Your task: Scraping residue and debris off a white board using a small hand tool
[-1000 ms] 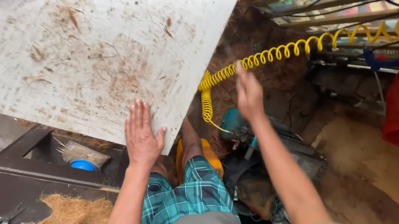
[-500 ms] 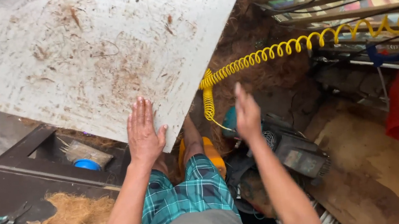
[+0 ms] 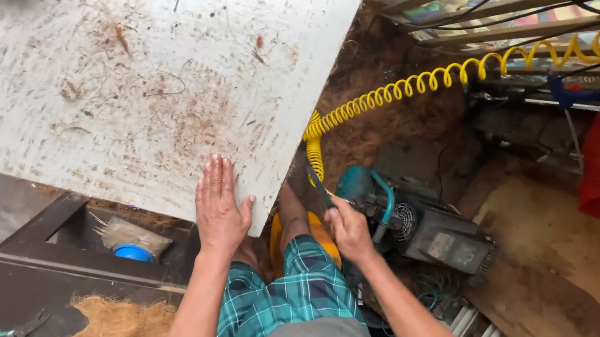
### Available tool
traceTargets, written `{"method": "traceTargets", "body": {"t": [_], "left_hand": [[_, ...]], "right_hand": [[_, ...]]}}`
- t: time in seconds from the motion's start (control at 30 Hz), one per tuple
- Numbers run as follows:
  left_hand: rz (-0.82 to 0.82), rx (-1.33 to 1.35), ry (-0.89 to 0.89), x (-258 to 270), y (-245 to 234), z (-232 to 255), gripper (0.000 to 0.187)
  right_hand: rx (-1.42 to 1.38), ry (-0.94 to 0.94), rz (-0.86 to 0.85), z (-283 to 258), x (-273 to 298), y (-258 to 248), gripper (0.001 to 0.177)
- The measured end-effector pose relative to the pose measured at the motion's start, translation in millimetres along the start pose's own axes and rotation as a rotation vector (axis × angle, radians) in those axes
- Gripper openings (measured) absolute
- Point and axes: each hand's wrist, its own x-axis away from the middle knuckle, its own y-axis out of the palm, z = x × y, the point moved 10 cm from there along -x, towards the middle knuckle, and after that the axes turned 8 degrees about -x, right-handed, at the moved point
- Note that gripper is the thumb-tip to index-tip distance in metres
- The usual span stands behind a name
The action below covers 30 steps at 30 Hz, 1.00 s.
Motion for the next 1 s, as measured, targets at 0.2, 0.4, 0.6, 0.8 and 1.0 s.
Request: {"method": "traceTargets", "body": {"t": [0.2,0.4,0.6,0.8,1.0], "left_hand": [[-0.003,-0.002,0.014,1,-4,3,0.092],[-0.02,-0.022,-0.002,-4,-1,1,0.093],[-0.015,-0.047,-0.011,-3,5,1,0.093],[0.005,-0.039,-0.01,-4,2,1,0.092],[0.084,0.098,-0.031,0,0,-7,0.078]], "right_hand": [[0.338,-0.475,-0.204,-23,-141,27,0.033],[0.585,-0.301,0.174,10,-252,-169,0.018],[0.412,-0.518,-0.18,-88,-182,-20,0.014],[0.671,-0.32,0.397,30,-263,-223,0.018],[0.354,-0.449,0.146,-115,-153,-115,0.043]]}}
